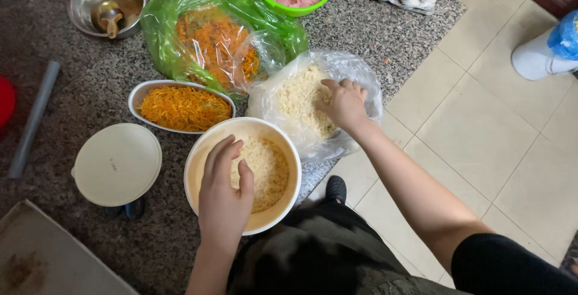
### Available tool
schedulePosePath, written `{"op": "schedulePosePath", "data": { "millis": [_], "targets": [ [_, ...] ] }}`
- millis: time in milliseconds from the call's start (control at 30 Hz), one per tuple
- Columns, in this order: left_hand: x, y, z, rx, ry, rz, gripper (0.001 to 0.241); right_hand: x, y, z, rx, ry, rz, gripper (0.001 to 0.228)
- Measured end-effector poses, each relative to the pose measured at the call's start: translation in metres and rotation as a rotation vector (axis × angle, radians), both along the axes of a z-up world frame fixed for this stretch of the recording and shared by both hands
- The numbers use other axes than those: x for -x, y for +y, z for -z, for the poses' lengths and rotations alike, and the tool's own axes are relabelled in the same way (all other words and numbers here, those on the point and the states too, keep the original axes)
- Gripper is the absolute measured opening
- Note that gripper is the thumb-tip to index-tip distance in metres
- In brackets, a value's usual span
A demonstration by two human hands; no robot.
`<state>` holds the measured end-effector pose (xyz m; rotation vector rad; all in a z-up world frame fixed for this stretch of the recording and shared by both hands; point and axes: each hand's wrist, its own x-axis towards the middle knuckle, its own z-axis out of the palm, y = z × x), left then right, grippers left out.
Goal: Pulling apart and shredding pieces of cheese into a bowl for food preparation.
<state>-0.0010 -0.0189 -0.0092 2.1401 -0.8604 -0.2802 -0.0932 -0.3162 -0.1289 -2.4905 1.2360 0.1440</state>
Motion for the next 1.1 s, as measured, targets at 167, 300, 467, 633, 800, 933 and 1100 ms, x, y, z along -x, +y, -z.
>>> {"op": "schedulePosePath", "data": {
  "millis": [167, 300, 467, 633, 800, 933, 1100],
  "targets": [
    [-0.002, 0.000, 0.004, 0.038, -0.004, 0.018, 0.030, -0.004, -0.011, 0.003, -0.014, -0.020, -0.063, 0.055],
    [-0.003, -0.001, 0.000, 0.004, 0.063, 0.015, 0.031, -0.003, -0.022, 0.016, 0.048, -0.085, -0.033, 0.035],
    [-0.004, 0.000, 0.002, 0.011, 0.070, 0.024, 0.031, -0.006, -0.021, -0.002, -0.023, -0.113, -0.037, 0.031],
    [-0.004, 0.000, 0.004, 0.017, 0.077, 0.029, 0.031, -0.028, -0.045, 0.023, 0.123, -0.122, -0.032, 0.034],
    [-0.005, 0.002, 0.008, 0.043, 0.060, 0.018, 0.029, -0.049, -0.047, 0.016, 0.108, 0.109, -0.057, 0.049],
    [-0.003, 0.002, 0.004, 0.035, 0.073, -0.002, 0.028, -0.051, -0.052, 0.017, 0.079, 0.104, -0.004, 0.040],
    [-0.004, 0.001, 0.003, 0.008, 0.112, -0.030, 0.028, -0.028, -0.051, 0.015, 0.226, -0.257, -0.046, 0.027]
  ]
}}
